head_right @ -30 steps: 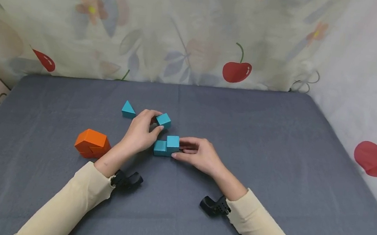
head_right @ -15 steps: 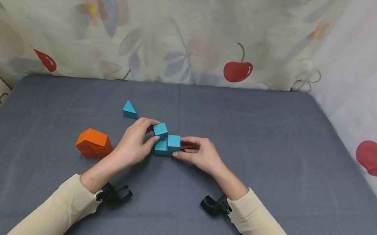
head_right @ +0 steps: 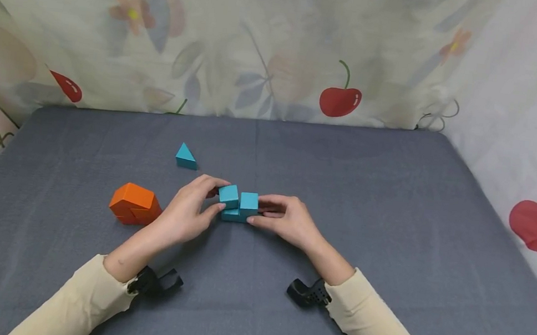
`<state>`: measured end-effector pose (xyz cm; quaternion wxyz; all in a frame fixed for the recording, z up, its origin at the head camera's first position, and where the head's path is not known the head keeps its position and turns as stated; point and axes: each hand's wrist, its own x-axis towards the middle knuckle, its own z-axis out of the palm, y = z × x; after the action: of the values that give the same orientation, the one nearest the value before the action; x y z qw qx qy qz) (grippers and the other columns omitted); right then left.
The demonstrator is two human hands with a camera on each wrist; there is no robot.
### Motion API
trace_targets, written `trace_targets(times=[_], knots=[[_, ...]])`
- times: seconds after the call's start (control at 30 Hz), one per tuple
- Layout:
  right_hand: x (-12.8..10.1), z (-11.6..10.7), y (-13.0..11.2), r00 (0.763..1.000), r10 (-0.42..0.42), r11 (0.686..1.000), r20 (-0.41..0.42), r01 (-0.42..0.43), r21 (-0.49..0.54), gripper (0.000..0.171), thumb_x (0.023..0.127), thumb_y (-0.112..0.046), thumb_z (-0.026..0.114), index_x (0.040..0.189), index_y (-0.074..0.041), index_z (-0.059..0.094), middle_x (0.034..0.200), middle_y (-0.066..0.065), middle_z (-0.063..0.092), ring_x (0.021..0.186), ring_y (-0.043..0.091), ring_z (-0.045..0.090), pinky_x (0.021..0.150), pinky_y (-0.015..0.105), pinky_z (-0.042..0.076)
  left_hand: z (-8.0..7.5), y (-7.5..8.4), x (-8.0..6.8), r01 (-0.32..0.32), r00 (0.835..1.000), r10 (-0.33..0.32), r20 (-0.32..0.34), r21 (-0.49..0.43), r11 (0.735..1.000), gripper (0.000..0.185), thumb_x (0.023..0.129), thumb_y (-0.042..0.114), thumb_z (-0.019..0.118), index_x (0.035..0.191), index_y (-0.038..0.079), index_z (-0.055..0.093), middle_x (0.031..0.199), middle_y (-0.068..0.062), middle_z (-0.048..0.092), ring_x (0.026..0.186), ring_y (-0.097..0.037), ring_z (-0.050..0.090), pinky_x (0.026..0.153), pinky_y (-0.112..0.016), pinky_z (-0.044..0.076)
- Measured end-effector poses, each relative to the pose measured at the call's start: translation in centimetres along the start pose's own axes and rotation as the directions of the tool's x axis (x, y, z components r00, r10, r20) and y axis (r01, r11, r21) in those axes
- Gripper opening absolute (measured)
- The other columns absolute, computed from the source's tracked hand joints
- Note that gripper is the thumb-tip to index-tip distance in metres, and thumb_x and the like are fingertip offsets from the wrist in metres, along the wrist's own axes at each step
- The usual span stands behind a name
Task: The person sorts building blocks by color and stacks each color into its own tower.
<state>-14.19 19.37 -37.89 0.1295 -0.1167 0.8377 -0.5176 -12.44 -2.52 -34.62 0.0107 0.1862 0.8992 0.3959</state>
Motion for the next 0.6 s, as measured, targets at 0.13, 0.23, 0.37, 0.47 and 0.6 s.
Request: trace_targets(times=[0.13,0.23,0.37,0.47,0.6], knots=[[-0.08,-0.06,-0.09,1.000,-0.011,1.000,0.004,0.011,0.008,0.048,0.082,-0.016,0.077,0.124,0.000,0.062,0.120,0.018,0.065,0.105,0.026,0.067,0.088,0.032,0.056,-0.22,0.08,-0.14,-0.012,1.000,0.012,0.027,0.013,1.000,0.036,0.093,0.004,0.061,0.128,-0.002,0.054,0.124,-0.016,0.055,0.111,-0.028,0.056,0.099,-0.042,0.048],[-0.10,-0.08,-0.10,1.000,-0.016,1.000,0.005,0.016,0.011,0.048,0.082,-0.016,0.077,0.124,0.001,0.062,0.119,0.018,0.065,0.105,0.025,0.067,0.088,0.031,0.056,-0.31,0.08,-0.22,-0.027,0.999,0.026,0.046,0.021,0.999,0.037,0.093,0.004,0.062,0.128,-0.001,0.054,0.123,-0.016,0.055,0.109,-0.029,0.056,0.097,-0.042,0.049],[-0.09,-0.09,-0.05,1.000,-0.022,1.000,0.004,0.022,0.009,0.047,0.082,-0.016,0.077,0.124,0.001,0.062,0.119,0.019,0.065,0.104,0.026,0.067,0.087,0.031,0.057,-0.42,0.03,-0.25,-0.040,0.997,0.038,0.068,0.022,0.999,0.037,0.093,0.003,0.061,0.128,-0.002,0.054,0.121,-0.017,0.055,0.108,-0.030,0.057,0.095,-0.042,0.050],[-0.08,-0.08,-0.02,1.000,-0.017,1.000,0.005,0.017,0.012,0.048,0.082,-0.015,0.077,0.124,0.001,0.062,0.120,0.019,0.065,0.105,0.026,0.067,0.088,0.032,0.057,-0.52,0.03,-0.24,-0.037,0.996,0.035,0.087,0.025,0.999,0.037,0.093,0.004,0.060,0.129,-0.001,0.054,0.122,-0.016,0.055,0.108,-0.030,0.057,0.095,-0.042,0.050],[-0.08,-0.10,-0.01,1.000,-0.001,1.000,0.006,0.001,0.011,0.049,0.082,-0.016,0.077,0.125,0.001,0.061,0.122,0.019,0.064,0.107,0.027,0.066,0.089,0.033,0.056,-0.62,0.12,-0.16,-0.021,0.994,0.018,0.109,0.030,0.999,0.037,0.094,0.005,0.060,0.131,0.000,0.053,0.124,-0.016,0.055,0.110,-0.029,0.057,0.096,-0.042,0.050]])
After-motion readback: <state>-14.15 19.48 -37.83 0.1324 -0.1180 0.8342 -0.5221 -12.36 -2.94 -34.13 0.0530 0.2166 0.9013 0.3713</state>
